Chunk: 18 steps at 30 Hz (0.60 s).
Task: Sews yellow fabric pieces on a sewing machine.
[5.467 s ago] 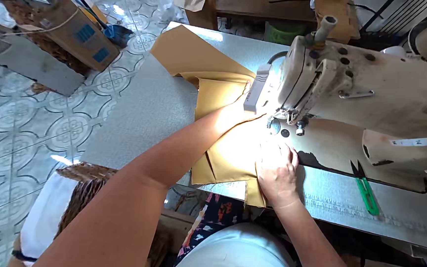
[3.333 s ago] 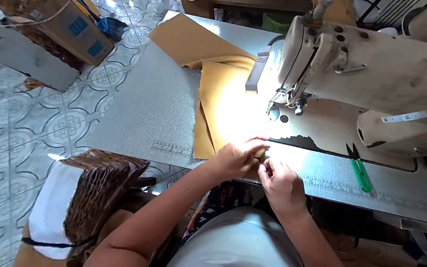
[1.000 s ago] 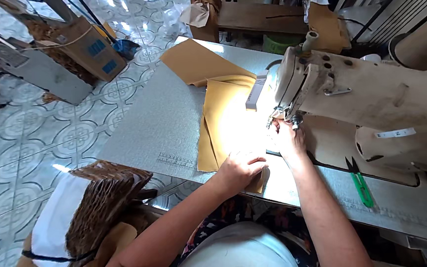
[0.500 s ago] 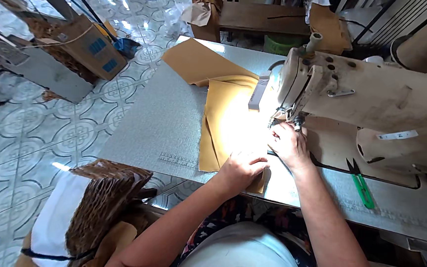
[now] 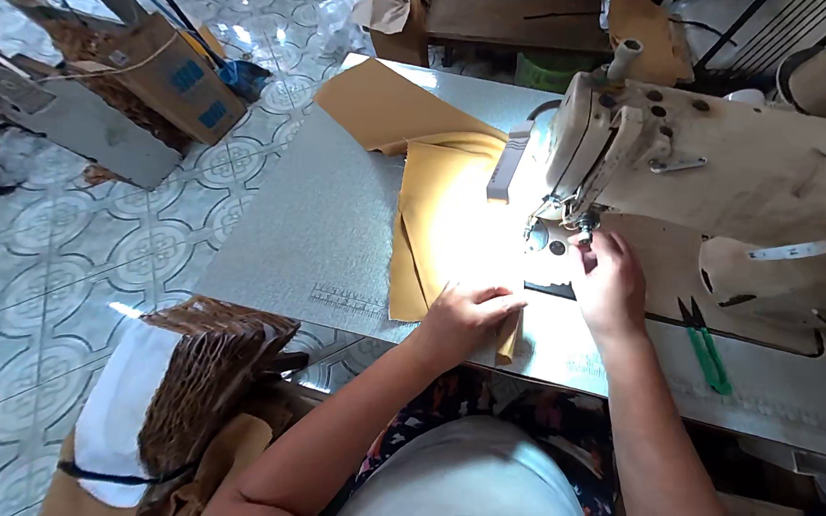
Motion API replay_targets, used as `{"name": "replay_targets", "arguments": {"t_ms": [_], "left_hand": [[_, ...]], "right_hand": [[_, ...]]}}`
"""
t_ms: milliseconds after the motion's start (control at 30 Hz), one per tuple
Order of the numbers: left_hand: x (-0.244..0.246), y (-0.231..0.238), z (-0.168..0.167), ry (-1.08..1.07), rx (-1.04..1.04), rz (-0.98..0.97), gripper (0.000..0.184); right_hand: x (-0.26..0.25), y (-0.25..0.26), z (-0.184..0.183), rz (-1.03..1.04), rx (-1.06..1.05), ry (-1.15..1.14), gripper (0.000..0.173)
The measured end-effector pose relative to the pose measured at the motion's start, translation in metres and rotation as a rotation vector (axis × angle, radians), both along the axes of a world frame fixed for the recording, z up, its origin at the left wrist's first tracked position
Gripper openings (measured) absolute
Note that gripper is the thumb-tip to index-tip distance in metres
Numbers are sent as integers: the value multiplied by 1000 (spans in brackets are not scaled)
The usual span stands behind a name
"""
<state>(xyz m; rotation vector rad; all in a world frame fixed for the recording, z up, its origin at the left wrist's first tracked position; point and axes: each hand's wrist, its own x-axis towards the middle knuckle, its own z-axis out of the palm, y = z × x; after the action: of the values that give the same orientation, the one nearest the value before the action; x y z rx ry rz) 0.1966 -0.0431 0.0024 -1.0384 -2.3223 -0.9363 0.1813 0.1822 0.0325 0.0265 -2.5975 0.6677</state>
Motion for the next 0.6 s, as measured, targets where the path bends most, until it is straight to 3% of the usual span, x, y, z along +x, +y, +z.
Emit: {"name": "replay_targets", "arguments": {"t_ms": [100, 200, 400, 600], "left_hand": [[0, 1, 0, 40, 39, 68, 13], [-1, 1, 1, 54, 70, 69, 8], [-3, 3, 4, 75, 130, 72, 7], [-3, 2, 4, 66, 148, 52, 8]], "right_hand": [[32, -16, -11, 159, -127, 137, 14], [49, -27, -18, 268, -107, 233, 13], [34, -25, -14, 387, -2, 265, 22], [27, -23, -22, 460, -34, 309, 17]]}}
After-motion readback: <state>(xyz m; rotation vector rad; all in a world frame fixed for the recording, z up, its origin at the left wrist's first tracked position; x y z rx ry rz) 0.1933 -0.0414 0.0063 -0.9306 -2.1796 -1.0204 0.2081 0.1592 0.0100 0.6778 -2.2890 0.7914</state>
